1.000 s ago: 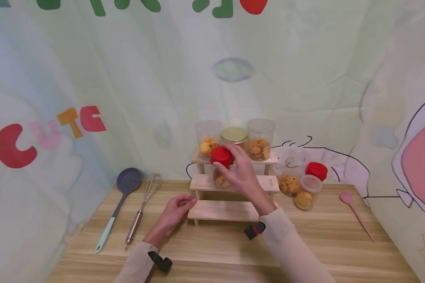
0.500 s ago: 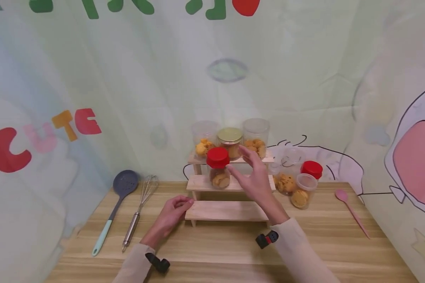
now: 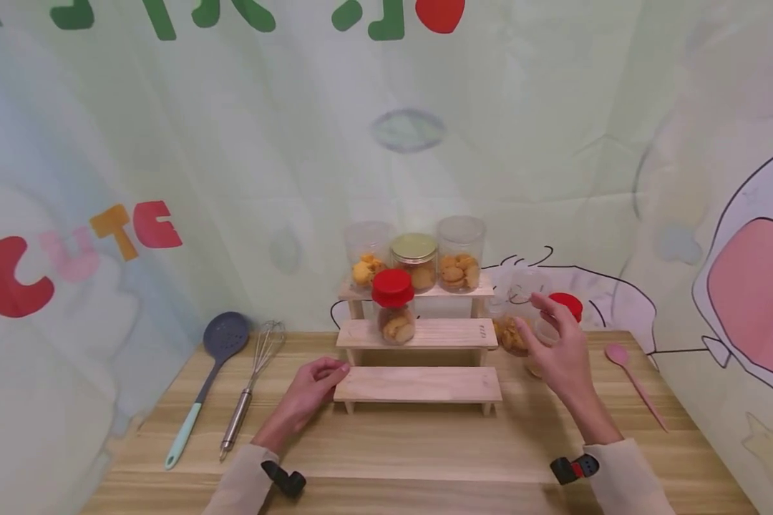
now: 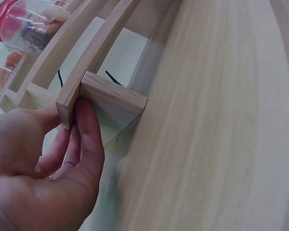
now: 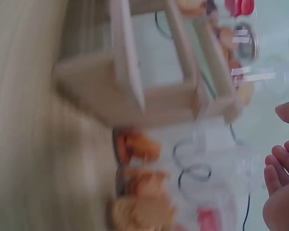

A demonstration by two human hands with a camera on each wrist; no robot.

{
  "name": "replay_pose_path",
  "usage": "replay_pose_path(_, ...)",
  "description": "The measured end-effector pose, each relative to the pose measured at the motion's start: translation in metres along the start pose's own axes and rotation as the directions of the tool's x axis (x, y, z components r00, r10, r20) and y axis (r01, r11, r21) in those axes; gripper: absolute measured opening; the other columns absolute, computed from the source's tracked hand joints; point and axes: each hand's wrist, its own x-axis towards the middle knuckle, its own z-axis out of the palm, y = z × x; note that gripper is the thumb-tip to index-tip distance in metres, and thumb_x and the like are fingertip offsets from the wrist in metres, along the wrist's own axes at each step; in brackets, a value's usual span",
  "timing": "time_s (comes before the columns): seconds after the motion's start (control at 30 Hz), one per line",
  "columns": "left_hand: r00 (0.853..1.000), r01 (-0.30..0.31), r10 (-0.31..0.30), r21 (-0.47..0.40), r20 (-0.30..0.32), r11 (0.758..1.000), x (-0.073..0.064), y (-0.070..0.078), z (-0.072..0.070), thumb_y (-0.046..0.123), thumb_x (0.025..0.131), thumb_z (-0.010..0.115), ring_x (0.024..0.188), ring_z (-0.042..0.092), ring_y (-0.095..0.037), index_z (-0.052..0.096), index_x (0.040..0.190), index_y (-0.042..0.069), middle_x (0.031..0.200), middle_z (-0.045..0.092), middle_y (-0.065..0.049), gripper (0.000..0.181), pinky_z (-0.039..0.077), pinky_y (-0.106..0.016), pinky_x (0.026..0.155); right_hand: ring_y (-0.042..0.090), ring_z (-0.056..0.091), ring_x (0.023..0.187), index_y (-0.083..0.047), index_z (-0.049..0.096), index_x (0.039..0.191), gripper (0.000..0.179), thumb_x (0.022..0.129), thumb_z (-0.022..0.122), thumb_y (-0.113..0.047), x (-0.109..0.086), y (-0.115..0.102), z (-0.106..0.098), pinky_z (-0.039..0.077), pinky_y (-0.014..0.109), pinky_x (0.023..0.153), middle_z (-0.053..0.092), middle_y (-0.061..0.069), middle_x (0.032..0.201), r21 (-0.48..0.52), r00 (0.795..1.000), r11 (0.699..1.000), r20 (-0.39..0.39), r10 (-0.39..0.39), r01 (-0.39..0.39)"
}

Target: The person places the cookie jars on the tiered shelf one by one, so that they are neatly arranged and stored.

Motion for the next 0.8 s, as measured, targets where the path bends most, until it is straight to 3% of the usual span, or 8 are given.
replay_pose_path(0.1,1.0,0.007,-0.007,-0.009,0.013,1.0,0.001,-0.001,-0.001,0.022,0.107,0.072,0.096,0.072,-0.015,0.07,0.122,-0.002,0.114,0.076,-0.015,0.029,0.061,-0.026,0.081,0.028,0.06,0.133,-0.006,0.061,0.15,0.057,0.098,0.083,-0.02,-0.005,0.016,-0.011,0.035,0.002,0.108,0.067,0.019,0.145,-0.06,0.998,0.997,-0.044,0.039,-0.042)
replay_pose_path(0.3,1.0,0.0,0.0,-0.018,0.016,1.0,0.001,-0.002,-0.001,0.023,0.107,0.072,0.096,0.072,-0.015,0.069,0.124,-0.003,0.115,0.076,-0.017,0.032,0.062,-0.026,0.081,0.037,0.059,0.134,-0.002,0.062,0.146,0.063,0.091,0.09,-0.018,-0.012,0.045,-0.022,0.035,-0.001,0.105,0.064,0.023,0.146,-0.098,0.992,0.991,-0.098,0.081,-0.09)
replay_pose_path(0.47,0.999,0.012,-0.011,-0.035,0.03,0.999,0.002,-0.005,0.0,0.023,0.107,0.071,0.097,0.074,-0.015,0.068,0.127,-0.004,0.116,0.077,-0.017,0.034,0.063,-0.027,0.081,0.046,0.057,0.136,-0.001,0.053,0.154,0.074,0.093,0.089,-0.026,-0.016,0.054,-0.027,0.03,-0.001,0.102,0.057,0.025,0.15,-0.153,0.989,0.978,-0.058,0.137,-0.144)
replay_pose_path(0.53,0.999,0.016,-0.015,-0.04,0.032,0.999,0.002,-0.006,0.001,0.023,0.107,0.071,0.097,0.074,-0.015,0.068,0.127,-0.004,0.116,0.078,-0.016,0.034,0.064,-0.027,0.082,0.031,0.06,0.134,0.001,0.053,0.153,0.075,0.092,0.089,-0.024,-0.016,0.056,-0.027,0.032,-0.002,0.101,0.058,0.026,0.148,-0.142,0.988,0.978,-0.047,0.147,-0.153)
replay_pose_path(0.7,0.999,0.034,-0.033,-0.051,0.025,0.998,0.001,-0.005,-0.001,0.025,0.106,0.073,0.096,0.076,-0.015,0.068,0.124,-0.004,0.112,0.08,-0.015,0.034,0.064,-0.026,0.081,0.032,0.06,0.132,0.006,0.051,0.153,0.074,0.095,0.087,-0.023,-0.015,0.063,-0.027,0.038,-0.001,0.1,0.059,0.031,0.148,-0.099,0.988,0.983,0.007,0.157,-0.155)
replay_pose_path(0.77,0.999,0.044,-0.043,-0.044,0.016,0.998,0.0,-0.003,-0.001,0.027,0.105,0.074,0.096,0.077,-0.015,0.068,0.122,-0.004,0.111,0.081,-0.015,0.036,0.064,-0.026,0.079,0.047,0.057,0.135,0.005,0.049,0.155,0.076,0.096,0.085,-0.026,-0.015,0.064,-0.027,0.042,0.006,0.106,0.058,0.033,0.15,-0.088,0.982,0.98,0.032,0.184,-0.181)
replay_pose_path(0.8,0.999,0.048,-0.047,-0.043,0.012,0.998,-0.001,-0.003,-0.001,0.029,0.105,0.075,0.095,0.077,-0.015,0.068,0.122,-0.004,0.11,0.082,-0.015,0.038,0.064,-0.025,0.079,0.048,0.056,0.137,0.005,0.048,0.156,0.077,0.097,0.084,-0.028,-0.015,0.065,-0.027,0.045,0.013,0.112,0.057,0.033,0.151,-0.084,0.979,0.977,0.041,0.2,-0.196)
